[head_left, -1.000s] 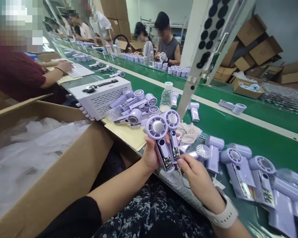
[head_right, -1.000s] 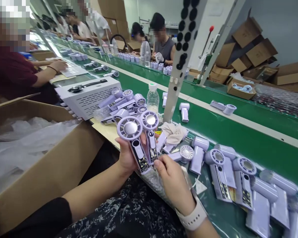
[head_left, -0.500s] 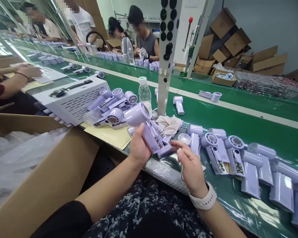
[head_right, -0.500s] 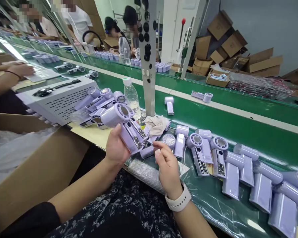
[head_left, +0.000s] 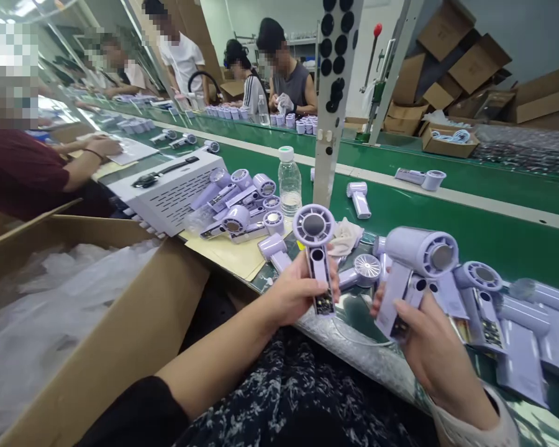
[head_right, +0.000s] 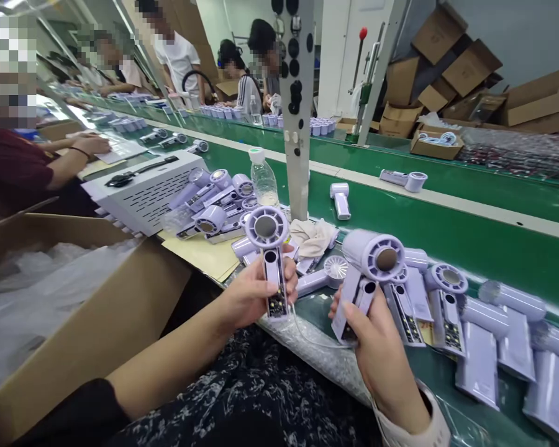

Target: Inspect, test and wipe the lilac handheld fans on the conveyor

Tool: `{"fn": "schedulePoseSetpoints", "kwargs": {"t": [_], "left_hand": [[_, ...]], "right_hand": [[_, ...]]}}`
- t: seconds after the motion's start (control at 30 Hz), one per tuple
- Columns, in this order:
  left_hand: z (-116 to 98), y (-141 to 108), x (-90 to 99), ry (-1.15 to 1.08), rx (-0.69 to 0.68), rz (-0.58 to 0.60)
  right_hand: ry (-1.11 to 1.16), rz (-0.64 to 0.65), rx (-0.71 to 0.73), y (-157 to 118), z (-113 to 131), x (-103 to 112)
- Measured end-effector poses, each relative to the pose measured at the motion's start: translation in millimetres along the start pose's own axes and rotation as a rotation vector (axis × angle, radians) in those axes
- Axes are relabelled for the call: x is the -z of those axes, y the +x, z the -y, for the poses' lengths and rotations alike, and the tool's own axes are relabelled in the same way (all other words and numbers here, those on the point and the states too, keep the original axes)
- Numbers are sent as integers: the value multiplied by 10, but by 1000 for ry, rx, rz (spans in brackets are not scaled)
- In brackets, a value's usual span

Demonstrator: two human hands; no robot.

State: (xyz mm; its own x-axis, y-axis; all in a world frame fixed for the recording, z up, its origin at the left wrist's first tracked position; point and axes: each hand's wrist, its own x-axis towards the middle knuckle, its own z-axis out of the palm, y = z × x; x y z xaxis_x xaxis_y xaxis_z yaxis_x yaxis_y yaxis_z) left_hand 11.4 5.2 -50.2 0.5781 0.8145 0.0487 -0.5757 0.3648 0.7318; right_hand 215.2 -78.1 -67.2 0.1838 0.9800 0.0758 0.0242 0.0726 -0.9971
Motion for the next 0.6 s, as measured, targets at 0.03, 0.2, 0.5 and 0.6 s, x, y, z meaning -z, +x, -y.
{"fn": "schedulePoseSetpoints", "kwargs": {"t": [0.03,0.2,0.5,0.6], "left_hand": [[15,-7,-23,-9,-7,38],[4,-22,-88,4,-12,117],[36,-53,-44,76,-22,104],[39,-41,-43,84,-3,136]], "right_hand": [[69,-1,-45,-40,11,-8],[159,-25,-186,-129,148,-61],[252,-61,-231,-104,132,-133],[288,-80,-250,-120,104,-150]]}}
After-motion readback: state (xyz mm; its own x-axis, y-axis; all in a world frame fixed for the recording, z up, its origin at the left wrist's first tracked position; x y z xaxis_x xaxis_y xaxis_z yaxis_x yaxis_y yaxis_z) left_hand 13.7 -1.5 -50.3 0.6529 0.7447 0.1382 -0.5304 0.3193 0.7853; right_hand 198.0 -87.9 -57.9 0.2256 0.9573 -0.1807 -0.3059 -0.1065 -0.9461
